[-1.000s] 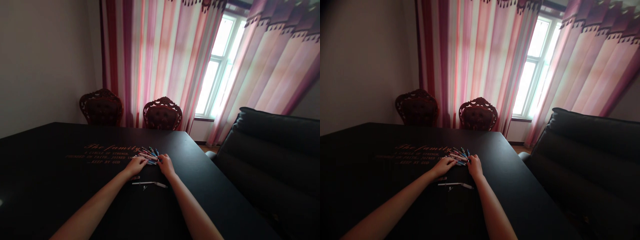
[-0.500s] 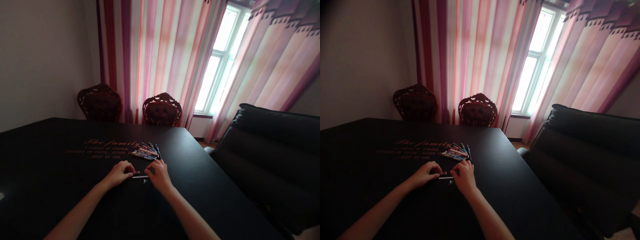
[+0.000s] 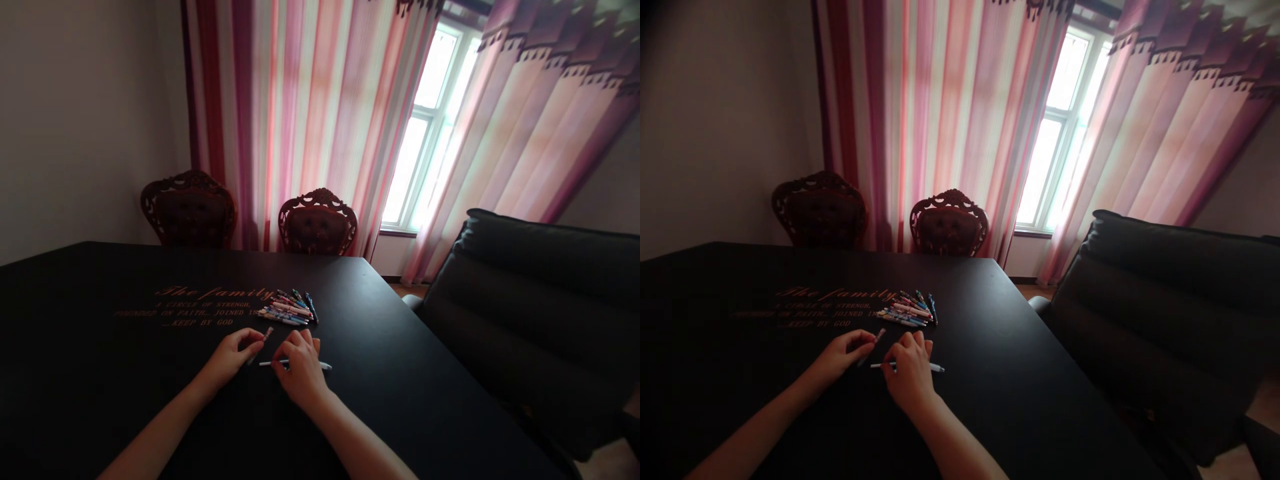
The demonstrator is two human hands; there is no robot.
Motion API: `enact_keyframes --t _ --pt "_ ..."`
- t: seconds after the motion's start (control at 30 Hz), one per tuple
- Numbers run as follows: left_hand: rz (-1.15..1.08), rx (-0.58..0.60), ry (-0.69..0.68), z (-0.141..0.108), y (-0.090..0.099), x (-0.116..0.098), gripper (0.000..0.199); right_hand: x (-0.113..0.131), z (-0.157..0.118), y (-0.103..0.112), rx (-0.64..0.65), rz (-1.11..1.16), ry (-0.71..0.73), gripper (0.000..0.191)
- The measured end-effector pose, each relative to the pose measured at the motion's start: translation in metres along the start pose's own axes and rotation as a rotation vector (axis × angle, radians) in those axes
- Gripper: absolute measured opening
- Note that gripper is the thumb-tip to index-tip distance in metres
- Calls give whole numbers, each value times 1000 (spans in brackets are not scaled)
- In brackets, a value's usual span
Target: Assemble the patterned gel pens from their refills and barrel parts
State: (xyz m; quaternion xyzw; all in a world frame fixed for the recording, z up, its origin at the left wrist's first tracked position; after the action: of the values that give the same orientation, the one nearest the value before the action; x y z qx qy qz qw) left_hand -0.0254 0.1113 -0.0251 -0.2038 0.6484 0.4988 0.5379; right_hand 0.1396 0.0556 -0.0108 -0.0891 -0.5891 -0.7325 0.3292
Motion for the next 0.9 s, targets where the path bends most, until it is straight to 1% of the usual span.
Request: enact_keyframes --t 0.1,0.17,0.27,0.4,0.57,0.63,0.73,0.8,0.9 --pt "-79 22 15 -3 -1 -3 37 -2 -1 9 -77 213 40 6" --pt "-118 44 20 -5 -2 -6 37 -7 -1 16 -105 359 53 6" --pt "-150 83 17 -8 -7 -13 36 -15 -1 26 -147 457 61 6" --pt "-145 140 0 -10 -19 -21 37 -15 -3 35 -183 449 116 11" --pt "-70 190 -42 -10 -28 -26 35 -13 -6 34 -196 447 139 7" --pt "-40 205 -46 -9 -29 -24 35 -13 -7 33 -177 439 153 5" --pt "-17 230 -4 -4 -30 -13 36 -15 -8 32 -148 395 189 6" --pt "-8 219 19 -1 -30 -6 37 -17 -7 31 -140 368 205 8" --pt "-32 182 53 2 -32 -1 39 -25 -6 30 -148 356 180 10"
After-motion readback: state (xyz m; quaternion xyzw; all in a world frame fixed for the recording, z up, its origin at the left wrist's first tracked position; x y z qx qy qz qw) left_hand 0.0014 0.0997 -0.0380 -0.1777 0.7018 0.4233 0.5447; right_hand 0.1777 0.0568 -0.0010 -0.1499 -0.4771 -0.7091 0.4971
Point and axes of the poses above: each hand's wrist, its own z-axis towards the middle knuckle, its own y-axis out of the back of the hand, x = y × z, the point moved 5 cm from there along z, towards the middle knuckle, and after that the axes turned 13 degrees about x, right-handed, at the moved point
